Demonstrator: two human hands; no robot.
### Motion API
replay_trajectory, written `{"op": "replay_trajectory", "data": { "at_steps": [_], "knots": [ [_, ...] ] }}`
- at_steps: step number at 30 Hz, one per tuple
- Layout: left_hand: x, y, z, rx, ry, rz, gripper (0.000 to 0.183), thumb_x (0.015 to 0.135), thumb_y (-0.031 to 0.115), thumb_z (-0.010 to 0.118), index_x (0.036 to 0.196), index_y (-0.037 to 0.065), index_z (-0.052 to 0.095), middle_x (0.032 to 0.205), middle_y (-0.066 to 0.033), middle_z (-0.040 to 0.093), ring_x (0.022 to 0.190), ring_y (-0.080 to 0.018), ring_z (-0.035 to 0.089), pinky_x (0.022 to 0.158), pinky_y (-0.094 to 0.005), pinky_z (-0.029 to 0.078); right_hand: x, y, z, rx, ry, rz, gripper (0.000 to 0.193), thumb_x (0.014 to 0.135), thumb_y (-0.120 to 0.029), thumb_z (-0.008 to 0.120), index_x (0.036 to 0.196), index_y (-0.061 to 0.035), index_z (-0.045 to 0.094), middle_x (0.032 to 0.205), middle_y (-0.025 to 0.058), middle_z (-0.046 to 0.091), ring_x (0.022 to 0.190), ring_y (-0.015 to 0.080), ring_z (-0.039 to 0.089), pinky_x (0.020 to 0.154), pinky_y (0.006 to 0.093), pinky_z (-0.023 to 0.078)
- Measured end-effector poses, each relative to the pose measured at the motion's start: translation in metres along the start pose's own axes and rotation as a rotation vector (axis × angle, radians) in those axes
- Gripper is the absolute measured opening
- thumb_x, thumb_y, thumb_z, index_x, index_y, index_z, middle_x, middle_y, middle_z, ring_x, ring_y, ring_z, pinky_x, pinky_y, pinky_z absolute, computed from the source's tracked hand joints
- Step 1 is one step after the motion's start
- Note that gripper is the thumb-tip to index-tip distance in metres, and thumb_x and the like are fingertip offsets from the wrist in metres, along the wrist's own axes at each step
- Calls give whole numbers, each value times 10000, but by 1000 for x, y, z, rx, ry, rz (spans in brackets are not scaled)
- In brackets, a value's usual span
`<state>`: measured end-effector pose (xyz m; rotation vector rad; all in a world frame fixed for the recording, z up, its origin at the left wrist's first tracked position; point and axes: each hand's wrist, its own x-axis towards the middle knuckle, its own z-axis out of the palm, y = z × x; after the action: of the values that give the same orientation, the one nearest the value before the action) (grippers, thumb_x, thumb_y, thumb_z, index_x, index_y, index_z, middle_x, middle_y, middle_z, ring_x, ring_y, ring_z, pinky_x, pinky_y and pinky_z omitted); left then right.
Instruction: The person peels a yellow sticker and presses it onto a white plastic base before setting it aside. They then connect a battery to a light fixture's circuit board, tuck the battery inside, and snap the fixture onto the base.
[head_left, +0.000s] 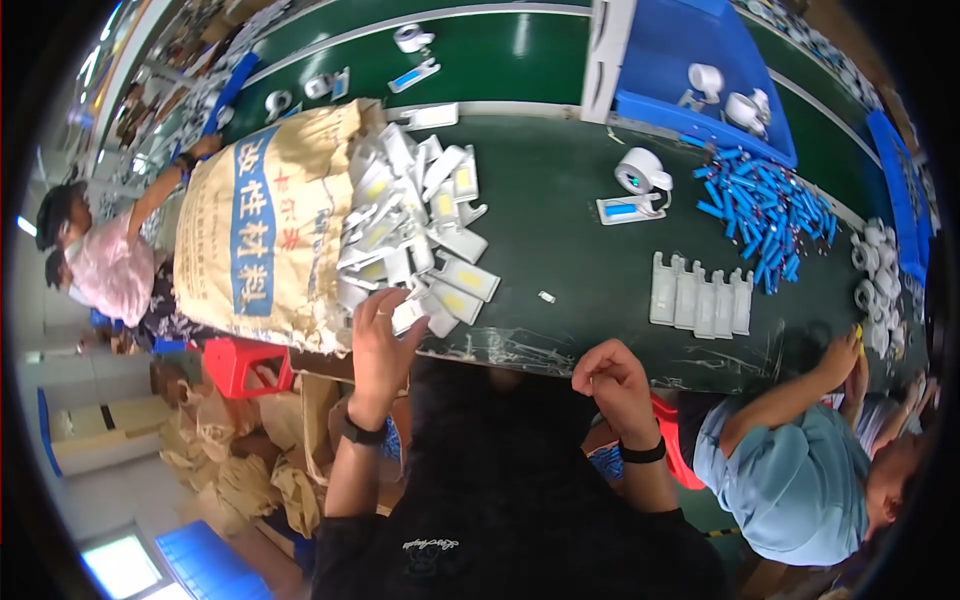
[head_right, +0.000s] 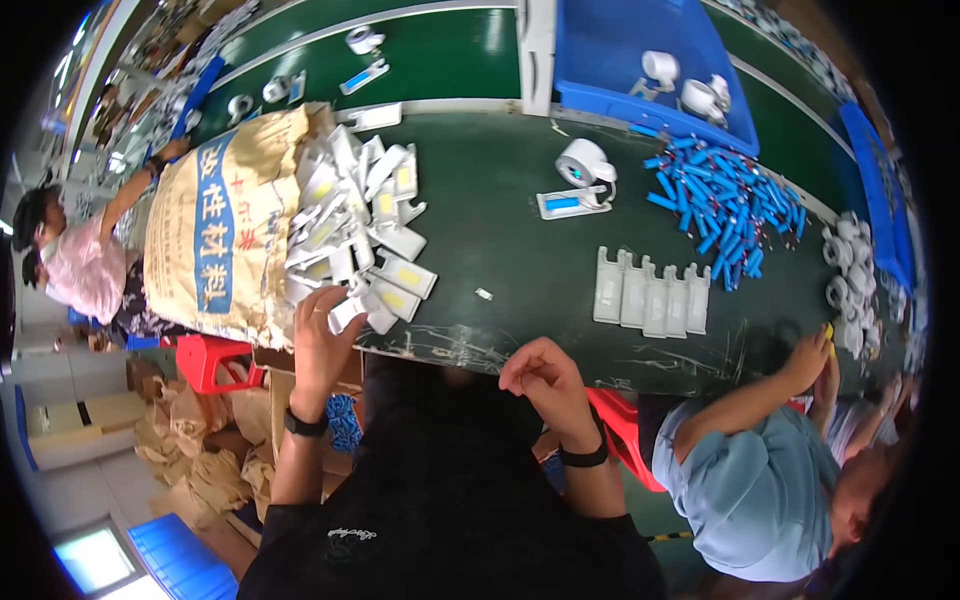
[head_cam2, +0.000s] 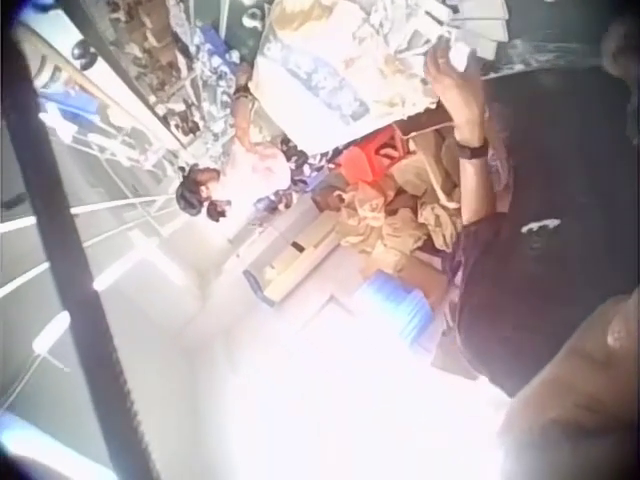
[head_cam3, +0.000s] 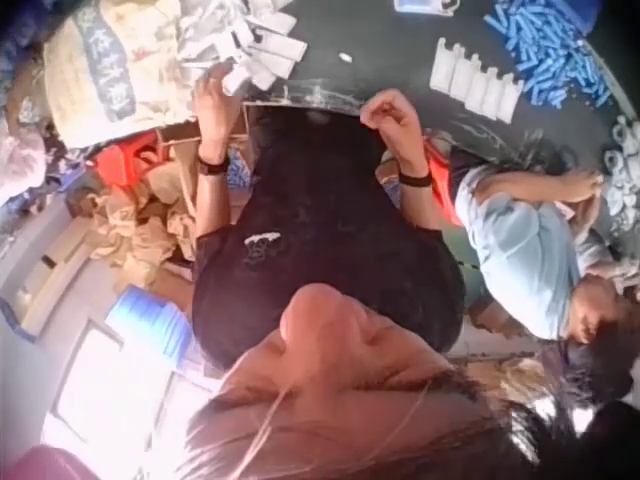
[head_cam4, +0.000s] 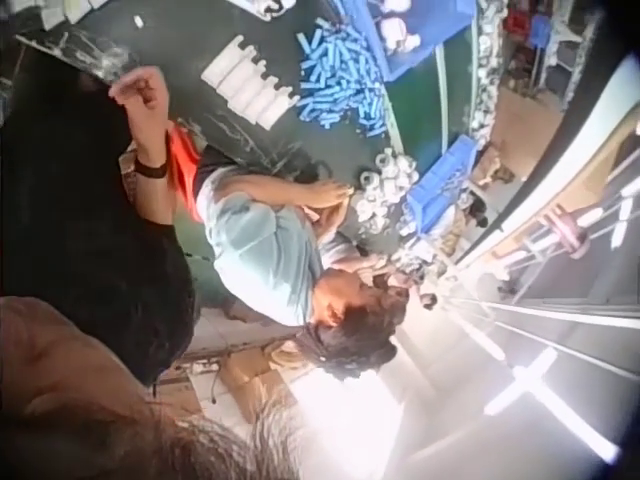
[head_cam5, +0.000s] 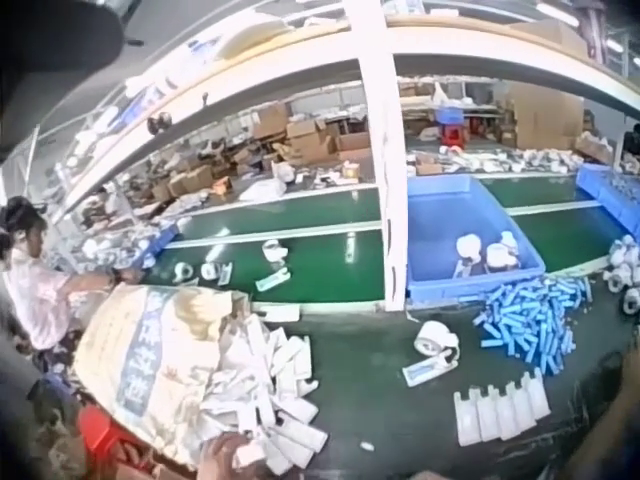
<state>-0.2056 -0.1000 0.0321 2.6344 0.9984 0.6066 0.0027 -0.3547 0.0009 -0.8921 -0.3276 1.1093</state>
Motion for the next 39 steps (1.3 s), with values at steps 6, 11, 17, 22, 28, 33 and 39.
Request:
{"op": "replay_trajectory", "data": {
  "at_steps": [6,11,17,22,28,33,39],
  "knots": [
    [-15,-48,-3,32,-97,11,503,712,117,838,1158,24,628,1149,-146,654,1120,-353,579,962,-423,480,33,21,36,51,-125,18,278,742,87,363,849,7,607,707,5,508,600,73,390,569,232,317],
    [-7,22,7,-256,33,-102,426,787,208,835,1100,16,619,873,-204,687,812,-420,673,707,-447,545,36,23,96,-509,107,9,273,953,-153,651,1195,-28,644,644,-52,528,591,25,474,538,217,393],
    [-20,66,7,-699,-348,86,453,887,66,704,1301,-5,534,1072,-151,707,972,-232,699,864,-343,546,38,40,80,-486,212,-106,250,930,-253,716,964,-7,691,666,-12,603,618,39,475,521,264,397],
    [-15,32,13,-1249,-957,-86,566,945,45,603,1479,-12,420,1244,-76,636,1126,-151,598,933,-251,461,2,9,74,-96,48,106,214,965,-232,681,971,-20,713,786,-25,674,609,40,560,569,202,427],
    [-13,50,-7,-1376,-991,-249,640,920,12,627,1500,-8,357,1298,-148,607,1167,-229,608,973,-353,504,5,0,90,-282,51,191,218,946,-242,700,1019,-38,719,739,-9,652,612,49,569,548,239,460],
    [14,76,9,-1835,-866,-462,596,975,82,610,1501,64,331,1372,-232,539,1177,-304,616,982,-417,533,-11,-26,94,-1171,431,-700,222,837,-171,765,1051,-121,742,698,46,584,570,166,568,521,310,458],
    [22,74,19,-1845,-922,-492,559,1005,133,577,1509,87,339,1379,-250,533,1167,-330,631,930,-418,569,-5,-26,91,-1375,213,-759,221,783,-98,779,995,-160,756,647,20,463,570,198,519,501,337,419]
  ]
}}
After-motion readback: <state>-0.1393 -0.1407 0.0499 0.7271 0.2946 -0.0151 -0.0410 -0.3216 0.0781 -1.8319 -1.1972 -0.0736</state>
